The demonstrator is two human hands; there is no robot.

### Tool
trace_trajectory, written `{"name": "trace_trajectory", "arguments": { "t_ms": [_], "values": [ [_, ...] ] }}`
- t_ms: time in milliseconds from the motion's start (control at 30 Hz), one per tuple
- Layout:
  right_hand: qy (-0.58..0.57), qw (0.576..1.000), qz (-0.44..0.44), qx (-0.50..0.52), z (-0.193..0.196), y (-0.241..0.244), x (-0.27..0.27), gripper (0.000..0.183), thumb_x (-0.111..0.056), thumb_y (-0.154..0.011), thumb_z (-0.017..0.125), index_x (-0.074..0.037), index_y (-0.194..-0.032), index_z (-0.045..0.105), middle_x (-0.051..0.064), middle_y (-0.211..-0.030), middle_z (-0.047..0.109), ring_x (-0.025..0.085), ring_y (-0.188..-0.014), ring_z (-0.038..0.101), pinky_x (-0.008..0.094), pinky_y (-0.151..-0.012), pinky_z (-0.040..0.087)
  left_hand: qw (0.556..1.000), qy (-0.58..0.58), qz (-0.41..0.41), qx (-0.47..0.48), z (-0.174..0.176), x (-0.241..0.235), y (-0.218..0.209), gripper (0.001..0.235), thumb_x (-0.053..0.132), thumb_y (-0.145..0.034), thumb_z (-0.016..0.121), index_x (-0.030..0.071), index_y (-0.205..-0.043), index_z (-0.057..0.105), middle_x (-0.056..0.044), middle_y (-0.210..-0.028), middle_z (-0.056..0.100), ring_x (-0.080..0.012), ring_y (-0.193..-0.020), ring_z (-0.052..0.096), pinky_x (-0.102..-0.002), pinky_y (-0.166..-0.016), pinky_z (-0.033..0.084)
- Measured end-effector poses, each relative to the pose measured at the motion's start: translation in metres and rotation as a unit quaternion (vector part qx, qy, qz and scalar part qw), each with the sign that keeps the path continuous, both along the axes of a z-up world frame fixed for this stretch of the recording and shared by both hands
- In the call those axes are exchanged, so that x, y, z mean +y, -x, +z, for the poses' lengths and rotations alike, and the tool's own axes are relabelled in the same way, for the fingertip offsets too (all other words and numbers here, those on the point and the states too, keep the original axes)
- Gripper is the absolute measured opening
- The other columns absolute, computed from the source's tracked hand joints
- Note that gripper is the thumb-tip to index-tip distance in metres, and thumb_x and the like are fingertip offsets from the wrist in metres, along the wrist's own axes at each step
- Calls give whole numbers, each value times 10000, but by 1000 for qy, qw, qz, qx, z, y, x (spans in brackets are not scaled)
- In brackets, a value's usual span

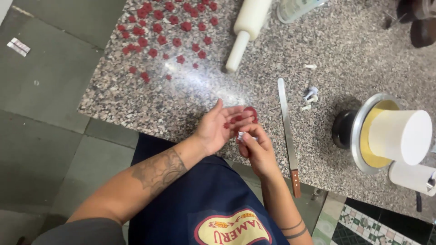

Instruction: Organizing small red fondant flowers and using an offset spatula and rolling pin to manipulate red fondant on a workstation.

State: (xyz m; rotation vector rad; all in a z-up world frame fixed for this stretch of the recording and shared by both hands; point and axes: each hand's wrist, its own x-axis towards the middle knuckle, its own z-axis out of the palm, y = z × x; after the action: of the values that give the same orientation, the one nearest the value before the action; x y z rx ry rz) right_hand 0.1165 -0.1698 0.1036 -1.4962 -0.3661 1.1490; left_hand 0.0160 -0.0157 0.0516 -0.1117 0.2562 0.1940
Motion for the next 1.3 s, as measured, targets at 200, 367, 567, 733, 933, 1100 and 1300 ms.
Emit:
{"name": "trace_trajectory", "arguments": {
  "t_ms": [200, 367, 567, 733, 933, 1100, 1300],
  "values": [
    [124, 895, 96, -419, 23, 30, 28, 172, -194, -1043, 594, -22, -1045, 590, 56, -914, 705, 115, -760, 645, 294, -699, 553, 998, 45, 16, -34, 6, -4, 1, 769, 623, -1049, 304, -61, -1335, 508, -255, -1359, 605, -371, -1300, 584, -483, -1163, 426],
    [186, 864, 128, -449, 53, 44, 45, 193, -199, -999, 621, -14, -1052, 606, 123, -892, 739, 207, -766, 731, 345, -694, 573, 999, 42, 9, -10, 10, 1, 6, 781, 639, -1041, 280, -45, -1338, 511, -234, -1344, 611, -353, -1275, 597, -478, -1150, 433],
    [190, 838, 127, -495, 49, 42, 45, 196, -189, -1003, 612, -3, -1058, 583, 158, -918, 736, 268, -803, 758, 362, -722, 583, 998, 53, 17, -13, 4, -3, 5, 777, 640, -1052, 287, -48, -1337, 513, -228, -1321, 625, -346, -1263, 612, -463, -1150, 451],
    [163, 839, 146, -498, 63, 45, 52, 189, -178, -989, 619, -4, -1061, 605, 157, -919, 738, 270, -790, 754, 368, -711, 577, 999, 46, 19, -19, 1, -4, 3, 788, 649, -1048, 292, -45, -1337, 528, -220, -1319, 623, -341, -1266, 606, -458, -1138, 459],
    [191, 838, 122, -496, 55, 40, 45, 164, -174, -1015, 610, -11, -1008, 594, 131, -888, 739, 219, -780, 744, 340, -736, 587, 998, 49, 15, -25, 3, -3, 2, 785, 650, -1043, 297, -42, -1332, 530, -229, -1331, 622, -347, -1272, 604, -463, -1137, 460],
    [160, 860, 122, -468, 59, 41, 47, 153, -145, -1018, 612, 6, -1042, 601, 120, -912, 725, 165, -776, 710, 319, -732, 592, 998, 46, 16, -28, 0, -5, -1, 787, 653, -1044, 300, -42, -1331, 534, -226, -1339, 619, -343, -1270, 605, -467, -1137, 461],
    [109, 944, -19, -310, 43, -21, -1, 283, -151, -1020, 602, -41, -1278, 566, 47, -1026, 700, 97, -724, 625, 270, -632, 500, 997, 43, 38, -42, -10, 6, 6, 770, 645, -1052, 319, -34, -1322, 563, -228, -1349, 627, -349, -1282, 603, -479, -1134, 446]
  ]
}}
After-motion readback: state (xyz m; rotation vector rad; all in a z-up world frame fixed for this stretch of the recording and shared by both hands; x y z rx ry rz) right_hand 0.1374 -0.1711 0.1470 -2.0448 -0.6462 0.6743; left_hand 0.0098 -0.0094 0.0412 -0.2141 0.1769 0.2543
